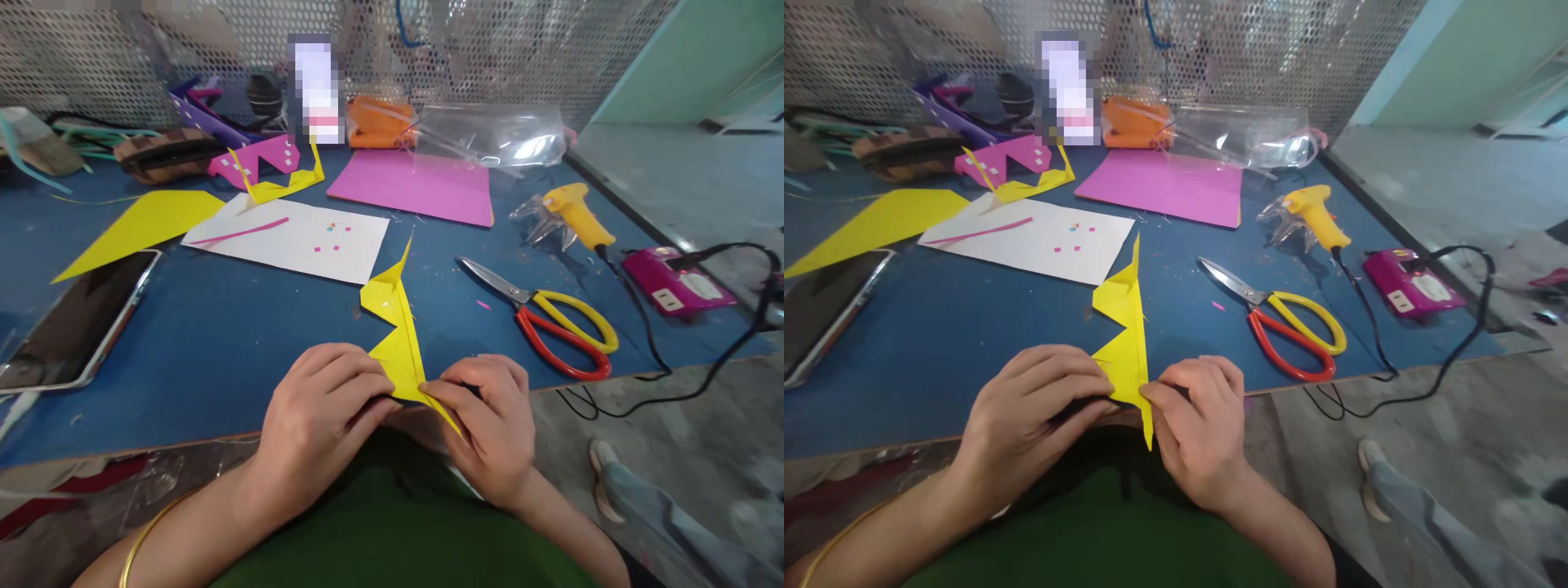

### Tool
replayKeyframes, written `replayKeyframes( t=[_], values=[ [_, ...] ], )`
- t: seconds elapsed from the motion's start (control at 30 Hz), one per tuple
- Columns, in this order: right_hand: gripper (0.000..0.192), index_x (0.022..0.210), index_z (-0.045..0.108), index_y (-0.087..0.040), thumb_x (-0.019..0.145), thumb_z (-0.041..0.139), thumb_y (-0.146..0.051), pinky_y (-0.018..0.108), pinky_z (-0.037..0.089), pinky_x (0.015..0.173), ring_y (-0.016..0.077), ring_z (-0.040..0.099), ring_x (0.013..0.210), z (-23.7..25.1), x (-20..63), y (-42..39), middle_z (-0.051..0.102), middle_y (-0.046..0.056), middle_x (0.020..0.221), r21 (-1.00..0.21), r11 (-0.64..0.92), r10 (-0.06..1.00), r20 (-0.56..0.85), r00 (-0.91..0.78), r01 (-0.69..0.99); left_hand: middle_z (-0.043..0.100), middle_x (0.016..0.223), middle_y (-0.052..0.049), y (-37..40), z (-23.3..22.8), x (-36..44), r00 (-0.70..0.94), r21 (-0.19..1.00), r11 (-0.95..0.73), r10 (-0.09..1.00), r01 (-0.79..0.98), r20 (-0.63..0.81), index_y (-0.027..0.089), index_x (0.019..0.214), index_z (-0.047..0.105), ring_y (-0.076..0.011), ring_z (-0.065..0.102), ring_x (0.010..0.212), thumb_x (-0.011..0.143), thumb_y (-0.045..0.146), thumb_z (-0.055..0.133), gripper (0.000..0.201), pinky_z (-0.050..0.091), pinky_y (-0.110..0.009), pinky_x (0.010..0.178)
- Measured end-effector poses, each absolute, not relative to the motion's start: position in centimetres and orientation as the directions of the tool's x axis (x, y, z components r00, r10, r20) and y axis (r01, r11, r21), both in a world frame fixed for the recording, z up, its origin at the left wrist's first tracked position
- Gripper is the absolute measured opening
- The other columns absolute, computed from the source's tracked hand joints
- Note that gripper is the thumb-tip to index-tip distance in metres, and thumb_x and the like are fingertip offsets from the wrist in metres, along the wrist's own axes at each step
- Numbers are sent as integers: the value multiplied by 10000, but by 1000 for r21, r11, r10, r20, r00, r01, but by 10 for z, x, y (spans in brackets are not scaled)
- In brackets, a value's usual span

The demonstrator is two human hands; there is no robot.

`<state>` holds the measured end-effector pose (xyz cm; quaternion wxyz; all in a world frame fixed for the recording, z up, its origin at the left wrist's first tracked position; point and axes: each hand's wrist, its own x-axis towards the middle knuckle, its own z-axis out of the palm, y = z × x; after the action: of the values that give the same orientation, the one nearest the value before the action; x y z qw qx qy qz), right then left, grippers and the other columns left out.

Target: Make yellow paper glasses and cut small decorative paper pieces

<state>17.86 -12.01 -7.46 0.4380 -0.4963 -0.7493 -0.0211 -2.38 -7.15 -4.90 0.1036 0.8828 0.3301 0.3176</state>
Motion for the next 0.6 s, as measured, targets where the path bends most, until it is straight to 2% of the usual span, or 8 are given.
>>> replayKeyframes(
  t=[0.23, 0.37, 0.6],
  values=[
    [134, 905, 682, -164, 873, 612, -54, 387, 390, 776, 170, 588, 797, -72, 177, -118, 640, 50, 835, -415, 487, 748, 653, -122, 769, 689, 866, -1, -69, -47, -22, 568, 446, -722, 691, 528, 446, 217, 882, 703, -157, 589, 859, 877, 175, 675, 51, 460, -307, 782],
    [61, 882, 642, -150, 883, 629, -91, 387, 386, 772, 178, 579, 808, -71, 176, -117, 637, 64, 868, -433, 444, 783, 613, -105, 785, 671, 853, -5, -68, -47, -20, 551, 479, -698, 715, 532, 430, 212, 858, 702, -151, 566, 835, 882, 164, 662, 67, 461, -290, 735],
    [73, 856, 621, -202, 891, 618, -138, 399, 392, 798, 194, 589, 846, -69, 171, -119, 624, 41, 881, -501, 345, 830, 558, -8, 794, 652, 835, -14, -68, -45, -16, 526, 495, -656, 754, 570, 394, 198, 811, 686, -165, 569, 838, 894, 192, 642, 94, 464, -311, 740]
  ],
)
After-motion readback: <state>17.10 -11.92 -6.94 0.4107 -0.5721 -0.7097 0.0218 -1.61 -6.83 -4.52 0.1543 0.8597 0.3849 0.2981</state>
